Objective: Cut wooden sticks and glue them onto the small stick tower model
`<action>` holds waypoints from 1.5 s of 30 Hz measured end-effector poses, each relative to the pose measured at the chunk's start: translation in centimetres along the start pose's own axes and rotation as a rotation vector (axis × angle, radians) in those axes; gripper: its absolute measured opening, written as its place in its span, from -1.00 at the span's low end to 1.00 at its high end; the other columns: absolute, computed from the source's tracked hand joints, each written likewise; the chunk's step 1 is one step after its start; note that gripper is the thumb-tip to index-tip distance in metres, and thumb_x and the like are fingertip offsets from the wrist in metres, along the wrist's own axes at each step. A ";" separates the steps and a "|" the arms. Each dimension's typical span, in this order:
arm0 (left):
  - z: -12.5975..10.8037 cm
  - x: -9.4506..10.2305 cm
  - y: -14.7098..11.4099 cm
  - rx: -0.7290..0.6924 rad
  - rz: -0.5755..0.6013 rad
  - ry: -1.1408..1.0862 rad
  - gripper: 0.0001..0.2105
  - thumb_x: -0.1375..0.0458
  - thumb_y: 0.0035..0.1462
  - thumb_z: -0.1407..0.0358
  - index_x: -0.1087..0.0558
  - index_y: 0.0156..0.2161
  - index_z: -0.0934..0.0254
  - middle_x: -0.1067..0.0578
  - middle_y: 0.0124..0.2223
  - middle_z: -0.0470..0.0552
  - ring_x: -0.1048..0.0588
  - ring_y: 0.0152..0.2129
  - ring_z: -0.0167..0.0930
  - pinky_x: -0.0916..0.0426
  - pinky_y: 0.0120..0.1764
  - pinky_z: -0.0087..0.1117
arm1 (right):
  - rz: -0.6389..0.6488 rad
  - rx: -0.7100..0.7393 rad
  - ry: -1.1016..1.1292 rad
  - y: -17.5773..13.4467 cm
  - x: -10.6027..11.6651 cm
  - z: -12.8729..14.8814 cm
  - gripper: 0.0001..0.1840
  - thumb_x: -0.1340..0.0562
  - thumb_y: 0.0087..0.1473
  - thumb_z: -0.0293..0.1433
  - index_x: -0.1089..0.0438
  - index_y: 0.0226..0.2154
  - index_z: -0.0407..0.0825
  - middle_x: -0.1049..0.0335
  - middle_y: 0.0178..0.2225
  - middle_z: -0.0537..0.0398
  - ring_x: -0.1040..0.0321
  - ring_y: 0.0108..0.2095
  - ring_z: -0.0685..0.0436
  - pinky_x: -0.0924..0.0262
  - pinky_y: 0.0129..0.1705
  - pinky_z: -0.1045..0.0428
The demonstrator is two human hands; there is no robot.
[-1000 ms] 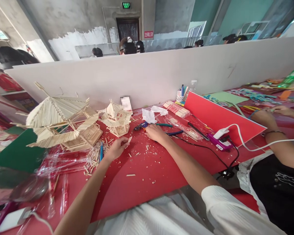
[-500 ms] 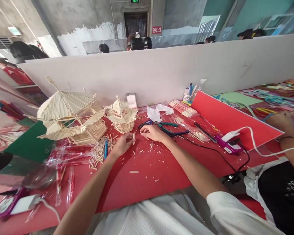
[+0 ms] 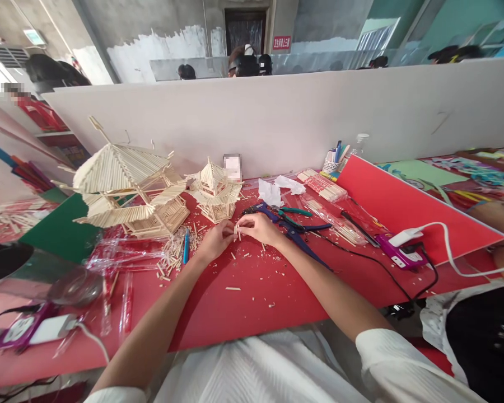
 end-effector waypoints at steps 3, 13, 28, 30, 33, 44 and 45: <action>-0.3 -0.1 -0.1 -0.013 0.015 0.019 -0.81 -0.22 0.19 0.26 -0.36 -0.11 0.20 -0.66 -0.20 0.03 -0.64 -0.22 -0.29 -0.44 -0.14 -0.33 | -0.017 0.026 -0.013 0.0 0.0 0.1 -0.86 -0.33 0.09 -0.34 -0.54 -0.30 -0.07 -0.61 -0.29 0.00 -0.56 -0.27 -0.13 -0.38 -0.16 0.02; -1.2 -0.6 -0.4 0.037 0.049 0.263 -0.78 -0.18 0.17 0.38 -0.37 -0.06 0.19 -0.65 -0.17 0.02 -0.63 -0.19 -0.26 -0.41 -0.18 -0.35 | 0.011 0.004 -0.015 -0.1 -0.7 -0.7 -0.92 -0.34 0.05 -0.42 -0.51 -0.31 -0.04 -0.61 -0.29 0.04 -0.57 -0.26 -0.13 -0.40 -0.15 0.01; -1.1 -0.9 -0.5 0.114 0.021 0.299 -0.67 -0.25 0.13 0.38 -0.38 0.02 0.20 -0.66 -0.16 0.01 -0.63 -0.14 -0.21 -0.37 -0.19 -0.35 | 0.020 -0.018 0.028 -0.4 -0.9 -0.8 -0.84 -0.38 0.05 -0.35 -0.52 -0.26 -0.03 -0.63 -0.29 0.03 -0.58 -0.27 -0.13 -0.36 -0.25 0.05; -1.1 -0.9 -0.5 0.116 0.026 0.333 -0.68 -0.26 0.14 0.36 -0.38 0.01 0.20 -0.66 -0.16 0.01 -0.63 -0.14 -0.19 -0.37 -0.21 -0.35 | 0.036 -0.023 0.028 -0.3 -1.0 -1.0 -0.85 -0.38 0.05 -0.33 -0.52 -0.28 -0.04 -0.63 -0.31 0.03 -0.57 -0.29 -0.13 -0.36 -0.26 0.05; -1.3 -0.9 -0.5 0.114 0.027 0.368 -0.67 -0.26 0.14 0.35 -0.38 0.02 0.21 -0.67 -0.16 0.03 -0.63 -0.14 -0.17 -0.36 -0.23 -0.34 | 0.050 -0.012 0.015 -0.3 -0.9 -1.0 -0.85 -0.39 0.04 -0.33 -0.53 -0.30 -0.04 -0.62 -0.32 0.03 -0.57 -0.30 -0.14 -0.35 -0.26 0.05; -1.0 -1.1 -0.5 0.124 0.033 0.316 -0.64 -0.25 0.13 0.39 -0.37 0.04 0.20 -0.67 -0.17 0.02 -0.64 -0.14 -0.23 -0.40 -0.19 -0.36 | 0.053 0.046 -0.005 -0.3 -1.0 -0.7 -0.86 -0.37 0.06 -0.31 -0.55 -0.34 -0.05 -0.60 -0.32 0.03 -0.55 -0.30 -0.13 -0.34 -0.24 0.05; -0.9 -1.1 -0.5 0.122 0.031 0.305 -0.64 -0.25 0.13 0.39 -0.37 0.05 0.20 -0.67 -0.17 0.01 -0.64 -0.15 -0.23 -0.40 -0.19 -0.35 | 0.054 0.047 -0.002 -0.2 -1.0 -0.7 -0.85 -0.37 0.06 -0.30 -0.54 -0.35 -0.05 -0.60 -0.33 0.03 -0.55 -0.30 -0.13 -0.35 -0.24 0.04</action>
Point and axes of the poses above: each hand's wrist, its own y-axis towards the middle knuckle, its own x-axis out of the back of the hand, z = x × y, the point moved 10 cm from there along y, towards the middle knuckle
